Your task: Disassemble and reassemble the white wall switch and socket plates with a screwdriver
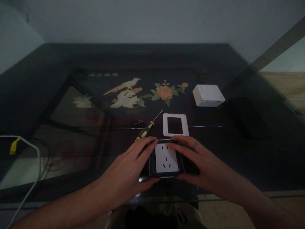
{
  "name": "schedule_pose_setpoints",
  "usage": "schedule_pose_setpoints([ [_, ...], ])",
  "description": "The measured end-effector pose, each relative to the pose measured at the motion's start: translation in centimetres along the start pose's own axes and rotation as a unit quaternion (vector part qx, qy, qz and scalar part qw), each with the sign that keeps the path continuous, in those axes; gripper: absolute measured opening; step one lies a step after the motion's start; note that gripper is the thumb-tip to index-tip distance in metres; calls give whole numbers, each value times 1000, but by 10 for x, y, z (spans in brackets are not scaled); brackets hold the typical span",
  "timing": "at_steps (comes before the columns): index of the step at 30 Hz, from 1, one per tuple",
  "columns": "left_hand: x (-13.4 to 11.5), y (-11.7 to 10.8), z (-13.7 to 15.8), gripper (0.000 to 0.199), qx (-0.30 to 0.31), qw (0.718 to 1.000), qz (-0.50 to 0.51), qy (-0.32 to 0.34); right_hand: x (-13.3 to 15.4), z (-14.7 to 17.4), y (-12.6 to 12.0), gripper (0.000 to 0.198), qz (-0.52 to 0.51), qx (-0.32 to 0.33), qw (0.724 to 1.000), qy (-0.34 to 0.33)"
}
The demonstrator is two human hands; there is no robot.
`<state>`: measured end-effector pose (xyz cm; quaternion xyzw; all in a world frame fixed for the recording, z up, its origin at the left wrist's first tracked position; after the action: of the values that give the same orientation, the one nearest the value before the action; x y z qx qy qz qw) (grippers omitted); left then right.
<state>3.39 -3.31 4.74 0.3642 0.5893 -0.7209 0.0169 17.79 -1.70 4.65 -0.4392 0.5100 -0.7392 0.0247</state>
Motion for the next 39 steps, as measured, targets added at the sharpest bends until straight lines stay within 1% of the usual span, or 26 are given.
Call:
schedule_pose_setpoints([
  [9, 1, 1, 1, 80, 12, 999, 40, -18, 0, 0, 1, 71, -7, 0, 1000, -3],
  [15, 1, 2, 0, 79, 11, 999, 43, -9, -3, 1, -2, 72, -25, 4, 1000, 3],
  [20, 2, 2, 0, 76, 10, 999, 39, -3, -3, 0, -2, 73, -15, 4, 1000, 10],
  [25, 1, 1, -1, 76, 2, 999, 38, 2, -4, 0, -2, 76, -9, -1, 1000, 2],
  [31, -4, -1, -2, 77, -6, 999, 38, 19, -3, -3, -5, 73, -9, 11, 1000, -6],
  [36, -3, 2, -4, 75, 4, 999, 40, 21, -3, -4, -3, 70, -7, 21, 1000, 4],
  [39, -1, 1, -4, 77, 3, 999, 46, 21, -2, -3, -8, 72, -11, 27, 1000, 11],
])
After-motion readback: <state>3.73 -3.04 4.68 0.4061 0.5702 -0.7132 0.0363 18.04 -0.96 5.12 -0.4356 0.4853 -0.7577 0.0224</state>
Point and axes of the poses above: each hand's wrist, its own z-axis away from the middle knuckle, its own y-axis out of the palm, x = y × z, the point moved 9 cm from there along -z, towards the middle knuckle, and after that the axes turned 1 degree about -y, right-handed, at the moved point
